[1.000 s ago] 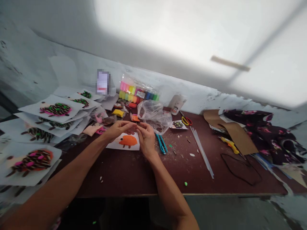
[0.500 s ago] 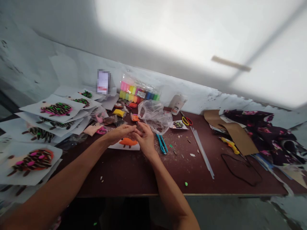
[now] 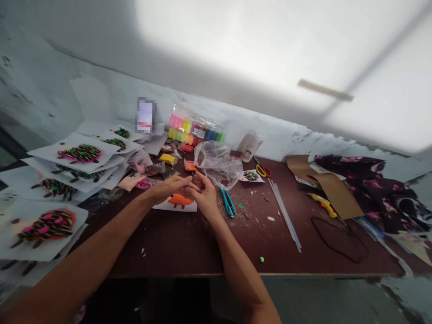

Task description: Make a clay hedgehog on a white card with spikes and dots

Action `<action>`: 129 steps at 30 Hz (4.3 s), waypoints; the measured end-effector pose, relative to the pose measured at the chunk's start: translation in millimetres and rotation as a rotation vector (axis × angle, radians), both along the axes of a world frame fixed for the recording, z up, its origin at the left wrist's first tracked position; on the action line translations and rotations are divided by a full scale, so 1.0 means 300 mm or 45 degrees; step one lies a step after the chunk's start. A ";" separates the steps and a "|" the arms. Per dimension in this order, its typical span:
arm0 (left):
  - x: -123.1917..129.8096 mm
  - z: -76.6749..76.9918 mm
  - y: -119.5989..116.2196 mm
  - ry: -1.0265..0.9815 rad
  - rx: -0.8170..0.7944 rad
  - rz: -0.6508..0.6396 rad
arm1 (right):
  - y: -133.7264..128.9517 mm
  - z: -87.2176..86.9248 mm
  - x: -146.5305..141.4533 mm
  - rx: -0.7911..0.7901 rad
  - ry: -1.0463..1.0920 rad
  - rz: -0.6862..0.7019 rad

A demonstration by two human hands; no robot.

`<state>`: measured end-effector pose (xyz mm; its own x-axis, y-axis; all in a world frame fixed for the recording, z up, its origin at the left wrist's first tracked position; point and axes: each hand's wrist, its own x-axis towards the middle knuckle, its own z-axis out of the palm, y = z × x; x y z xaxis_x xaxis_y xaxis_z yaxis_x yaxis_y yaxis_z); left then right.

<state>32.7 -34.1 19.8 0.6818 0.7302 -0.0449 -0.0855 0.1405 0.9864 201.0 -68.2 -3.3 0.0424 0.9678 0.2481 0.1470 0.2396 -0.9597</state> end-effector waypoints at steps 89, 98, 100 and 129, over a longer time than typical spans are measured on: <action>-0.026 0.004 0.016 0.327 0.254 0.218 | -0.062 0.083 -0.018 0.459 -0.584 -0.180; -0.161 -0.034 0.106 1.386 0.826 1.127 | -0.067 0.075 -0.029 0.326 -0.565 -0.153; -0.163 -0.048 0.114 1.485 0.828 1.074 | -0.070 0.073 -0.033 0.315 -0.563 -0.137; -0.084 0.006 0.058 0.968 1.007 0.910 | 0.079 0.073 -0.148 0.433 -0.497 -0.117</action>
<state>7.5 -16.6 21.4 0.1290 0.9239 0.3603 0.7117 -0.3393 0.6152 156.7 -44.6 18.6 -0.0352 0.8265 0.5619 0.5133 0.4974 -0.6994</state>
